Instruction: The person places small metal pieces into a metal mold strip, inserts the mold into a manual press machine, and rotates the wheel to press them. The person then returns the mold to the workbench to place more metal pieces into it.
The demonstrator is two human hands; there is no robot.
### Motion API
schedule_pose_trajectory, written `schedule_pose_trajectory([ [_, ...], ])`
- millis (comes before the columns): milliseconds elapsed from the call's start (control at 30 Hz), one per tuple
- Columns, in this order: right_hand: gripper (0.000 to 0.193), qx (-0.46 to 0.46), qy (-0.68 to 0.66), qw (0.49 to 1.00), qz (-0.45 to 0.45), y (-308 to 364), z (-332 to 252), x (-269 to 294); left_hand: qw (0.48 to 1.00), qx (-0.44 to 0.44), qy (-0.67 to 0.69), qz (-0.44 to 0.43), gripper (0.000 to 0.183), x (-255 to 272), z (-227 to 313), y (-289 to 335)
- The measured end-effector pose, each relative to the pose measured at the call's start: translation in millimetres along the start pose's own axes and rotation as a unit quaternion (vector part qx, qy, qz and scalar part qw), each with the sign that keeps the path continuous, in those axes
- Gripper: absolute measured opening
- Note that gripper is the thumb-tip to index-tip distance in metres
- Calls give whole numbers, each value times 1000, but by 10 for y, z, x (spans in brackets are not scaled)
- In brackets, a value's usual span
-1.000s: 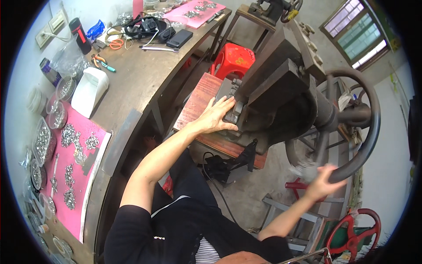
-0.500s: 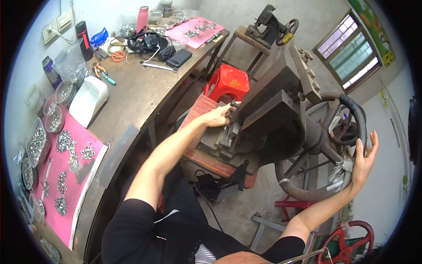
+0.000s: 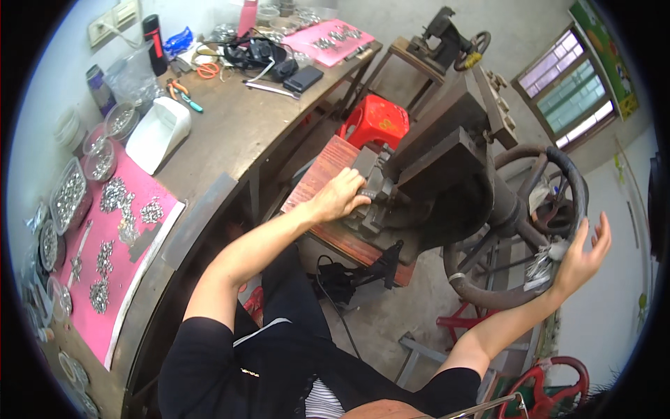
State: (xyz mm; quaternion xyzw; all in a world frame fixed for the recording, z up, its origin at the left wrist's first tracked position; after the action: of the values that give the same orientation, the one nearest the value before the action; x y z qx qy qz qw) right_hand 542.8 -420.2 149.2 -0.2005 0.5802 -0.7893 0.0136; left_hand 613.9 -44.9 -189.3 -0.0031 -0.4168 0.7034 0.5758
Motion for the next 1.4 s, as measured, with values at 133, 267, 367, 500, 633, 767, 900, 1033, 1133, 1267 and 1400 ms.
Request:
schedule_pose_trajectory([
  [133,25,180,-409,895,17,685,-1567,-181,997,25,-20,69,33,422,43,574],
  [267,80,150,-498,823,-227,1509,-2927,-1059,983,103,-40,146,31,1197,373,1238],
  [367,77,132,-593,758,-236,1772,-3751,-1367,957,157,-99,221,30,1818,642,1899],
  [500,66,170,-746,605,-222,1649,-4808,-986,893,268,-207,297,31,2511,852,2957],
  [633,24,122,-824,450,-321,1803,-5669,-916,833,319,-268,365,30,2934,1016,3750],
  [767,9,188,-811,440,-336,1810,-6154,-637,803,345,-302,382,32,3205,986,4141],
  [900,43,208,-802,475,-298,1887,-6572,-571,783,368,-325,381,32,3343,877,4320],
  [1033,20,231,-810,478,-248,1995,-6810,-602,772,404,-333,361,31,3433,798,4403],
  [1133,15,201,-816,497,-215,1974,-6810,-651,775,409,-324,355,31,3452,772,4378],
  [1267,47,267,-795,516,-175,2098,-6839,-637,754,435,-325,370,23,3439,733,4296],
  [1400,61,296,-776,531,-166,2114,-6860,-569,720,416,-380,405,13,3443,755,4193],
])
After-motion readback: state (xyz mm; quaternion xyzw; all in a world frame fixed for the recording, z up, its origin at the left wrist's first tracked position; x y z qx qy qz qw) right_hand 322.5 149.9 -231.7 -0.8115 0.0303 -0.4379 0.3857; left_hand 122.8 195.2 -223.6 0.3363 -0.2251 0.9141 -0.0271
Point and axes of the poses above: each hand's wrist, its own y-axis away from the middle knuckle, its own x-axis out of the back of the hand, z = x × y, the point moved 5 cm from there along -y, towards the middle knuckle, and after that the axes turned 15 degrees about x, right-handed, at the moved point
